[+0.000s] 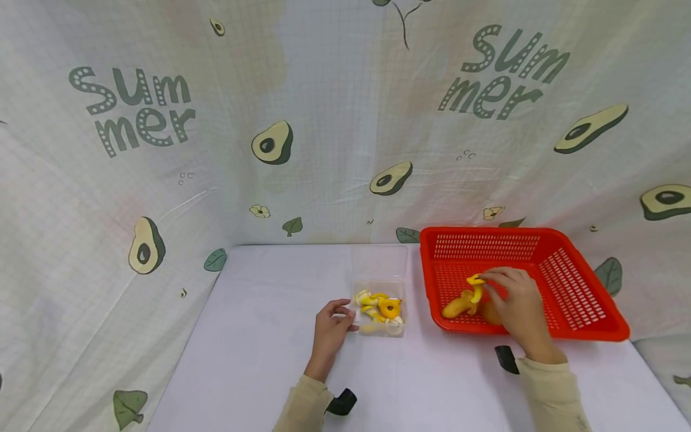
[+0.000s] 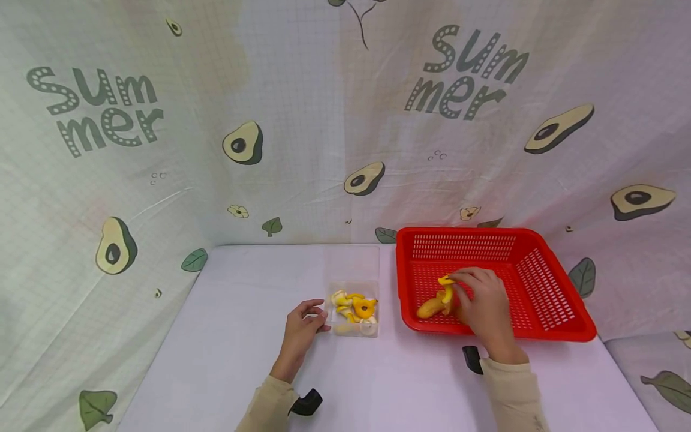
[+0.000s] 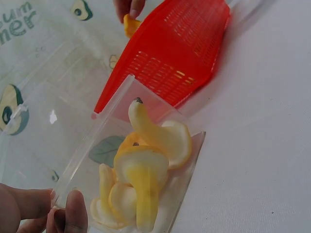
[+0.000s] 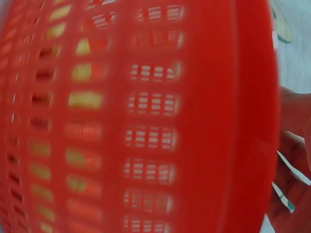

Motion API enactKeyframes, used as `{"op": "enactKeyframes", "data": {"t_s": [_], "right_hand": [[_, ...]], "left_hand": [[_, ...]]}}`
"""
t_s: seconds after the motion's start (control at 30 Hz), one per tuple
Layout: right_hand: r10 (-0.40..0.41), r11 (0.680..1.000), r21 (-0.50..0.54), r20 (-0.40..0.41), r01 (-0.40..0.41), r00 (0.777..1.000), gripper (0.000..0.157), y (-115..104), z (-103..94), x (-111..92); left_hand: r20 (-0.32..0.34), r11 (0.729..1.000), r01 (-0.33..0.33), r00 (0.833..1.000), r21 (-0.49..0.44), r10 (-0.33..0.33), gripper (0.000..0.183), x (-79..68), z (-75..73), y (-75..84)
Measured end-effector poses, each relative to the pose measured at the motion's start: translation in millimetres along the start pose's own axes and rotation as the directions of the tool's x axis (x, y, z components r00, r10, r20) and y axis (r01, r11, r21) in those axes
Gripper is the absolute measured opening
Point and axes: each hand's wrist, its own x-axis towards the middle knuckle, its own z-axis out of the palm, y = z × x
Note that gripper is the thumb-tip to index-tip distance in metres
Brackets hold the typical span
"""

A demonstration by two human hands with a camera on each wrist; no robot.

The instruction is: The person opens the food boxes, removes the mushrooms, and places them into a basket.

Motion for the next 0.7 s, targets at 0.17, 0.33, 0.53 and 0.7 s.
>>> {"op": "enactKeyframes", "data": {"t_s": [0.17, 0.33, 0.53, 0.7], "right_hand": [[0.016, 1.000, -0.019, 0.004, -0.016, 1.000, 0.035, 9.3, -6.6, -4.9], [0.018, 0.999, -0.030, -0.001, -0.018, 1.000, 0.035, 16.3, -11.5, -6.9], [0.051, 0.998, -0.042, 0.016, -0.051, 0.999, 0.036, 23.9, -17.9, -10.3], [0.104, 0.992, -0.078, 0.040, -0.100, 0.994, 0.035, 33.0, -24.3, -12.8]], "left_hand": [[0.004, 1.000, -0.006, 1.000, -0.001, 0.006, 0.037, -0.8, 0.0, 0.2], [0.005, 1.000, -0.011, 1.000, -0.006, 0.011, 0.037, -1.3, 0.3, 1.5], [0.004, 1.000, -0.019, 1.000, -0.023, 0.019, 0.037, -3.3, 0.7, 3.6], [0.008, 0.999, -0.026, 1.000, -0.030, 0.027, 0.037, -4.2, 0.6, 4.0]]}}
